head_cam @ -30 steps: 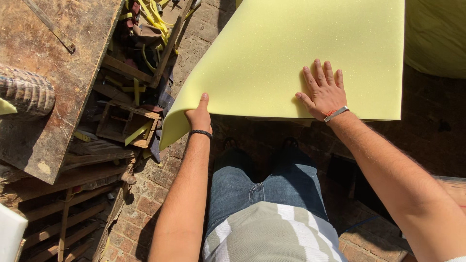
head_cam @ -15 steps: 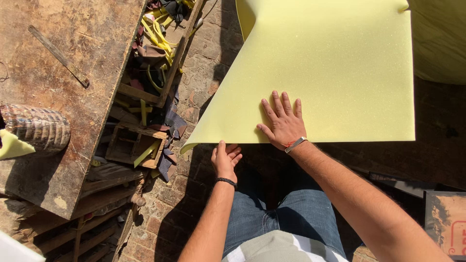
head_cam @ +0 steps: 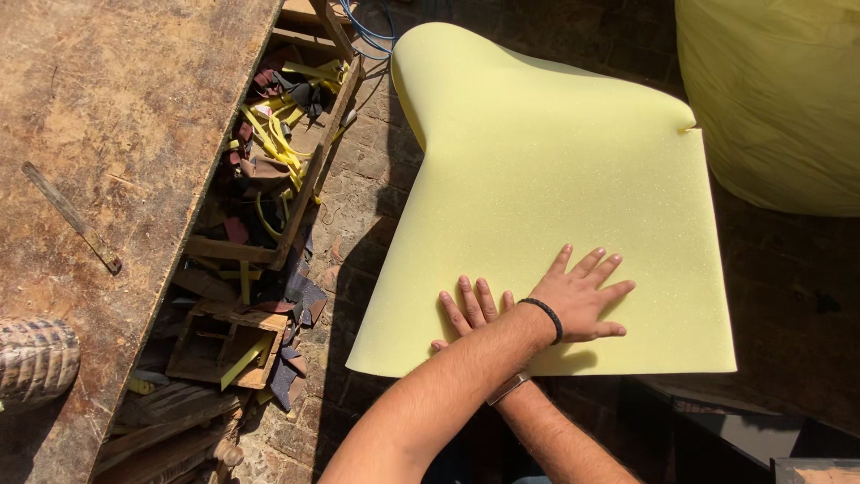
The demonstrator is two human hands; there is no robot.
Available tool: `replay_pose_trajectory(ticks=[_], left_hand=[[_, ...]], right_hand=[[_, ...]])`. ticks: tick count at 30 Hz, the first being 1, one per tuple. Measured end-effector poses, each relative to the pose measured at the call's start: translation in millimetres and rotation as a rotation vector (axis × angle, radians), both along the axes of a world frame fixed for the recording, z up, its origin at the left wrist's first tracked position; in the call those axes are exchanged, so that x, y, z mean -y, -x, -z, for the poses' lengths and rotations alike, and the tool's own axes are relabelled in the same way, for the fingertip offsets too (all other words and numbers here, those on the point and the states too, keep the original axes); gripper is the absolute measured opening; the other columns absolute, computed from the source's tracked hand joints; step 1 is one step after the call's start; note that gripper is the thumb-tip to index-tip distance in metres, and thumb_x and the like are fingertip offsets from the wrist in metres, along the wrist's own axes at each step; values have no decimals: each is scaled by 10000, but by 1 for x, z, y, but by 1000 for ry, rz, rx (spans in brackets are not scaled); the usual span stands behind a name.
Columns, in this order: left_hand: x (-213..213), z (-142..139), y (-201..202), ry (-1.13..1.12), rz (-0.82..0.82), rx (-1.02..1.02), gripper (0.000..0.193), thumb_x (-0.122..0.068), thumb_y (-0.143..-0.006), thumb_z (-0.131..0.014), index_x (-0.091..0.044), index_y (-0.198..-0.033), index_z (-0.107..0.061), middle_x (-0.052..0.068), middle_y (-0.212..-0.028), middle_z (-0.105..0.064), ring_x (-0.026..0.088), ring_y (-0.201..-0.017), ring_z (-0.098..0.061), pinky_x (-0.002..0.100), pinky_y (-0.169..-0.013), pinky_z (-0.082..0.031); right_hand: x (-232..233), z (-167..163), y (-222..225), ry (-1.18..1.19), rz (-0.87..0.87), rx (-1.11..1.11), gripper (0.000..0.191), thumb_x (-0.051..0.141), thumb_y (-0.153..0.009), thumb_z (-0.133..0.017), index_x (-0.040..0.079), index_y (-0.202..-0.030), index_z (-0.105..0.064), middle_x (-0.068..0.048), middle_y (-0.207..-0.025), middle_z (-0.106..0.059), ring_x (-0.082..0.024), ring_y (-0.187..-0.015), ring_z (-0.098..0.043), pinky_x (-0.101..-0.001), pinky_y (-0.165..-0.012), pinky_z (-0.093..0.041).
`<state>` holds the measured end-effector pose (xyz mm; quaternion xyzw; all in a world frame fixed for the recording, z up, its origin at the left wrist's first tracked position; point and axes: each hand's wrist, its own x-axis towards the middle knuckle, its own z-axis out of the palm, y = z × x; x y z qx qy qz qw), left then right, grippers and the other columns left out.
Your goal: The person applies glue with a stick from a container onto a plywood box panel, then lays a large yellow foam sheet over the glued surface and presses it down. They use a hand saw to trim the foam edges and fit the foam around the wooden box, pressing and smoothing the foam in place.
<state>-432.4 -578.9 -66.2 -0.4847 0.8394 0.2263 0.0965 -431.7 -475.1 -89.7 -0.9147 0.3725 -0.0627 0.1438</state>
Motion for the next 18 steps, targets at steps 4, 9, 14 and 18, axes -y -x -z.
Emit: replay_pose_trajectory(ticks=[4,9,14,18], left_hand=[[47,41,-106,230,-352,93,814,-821,-895,-229,-440,-1607,-122,-33,-1712,-27,200,-1564,-57,556,-1266,8],[72,63,-154,286,-891,140,743,-719,-979,-377,-409,-1624,-180,56,-1727,-86,288,-1582,-86,699,-1207,-39],[81,67,-140,303,-946,170,753,-692,-955,-387,-373,-1615,-217,107,-1694,-99,335,-1541,-99,710,-1172,-86],[80,71,-135,334,-943,171,740,-684,-970,-389,-347,-1613,-249,123,-1695,-131,334,-1556,-114,695,-1182,-104]], right_hand=[[8,7,4,-161,-46,-156,763,656,-951,-426,212,-1558,-297,-129,-1673,-151,-313,-1551,-86,-579,-1212,-5],[49,20,63,49,33,23,738,684,-955,-361,297,-1580,-295,-92,-1673,-181,-242,-1539,-124,-541,-1235,-26],[190,37,167,254,269,-99,815,773,-909,-256,306,-1575,-219,-75,-1679,-71,-246,-1521,-64,-562,-1206,10],[288,35,201,86,377,-341,830,772,-930,-266,309,-1616,-200,-109,-1701,-45,-282,-1551,-51,-593,-1204,-42]])
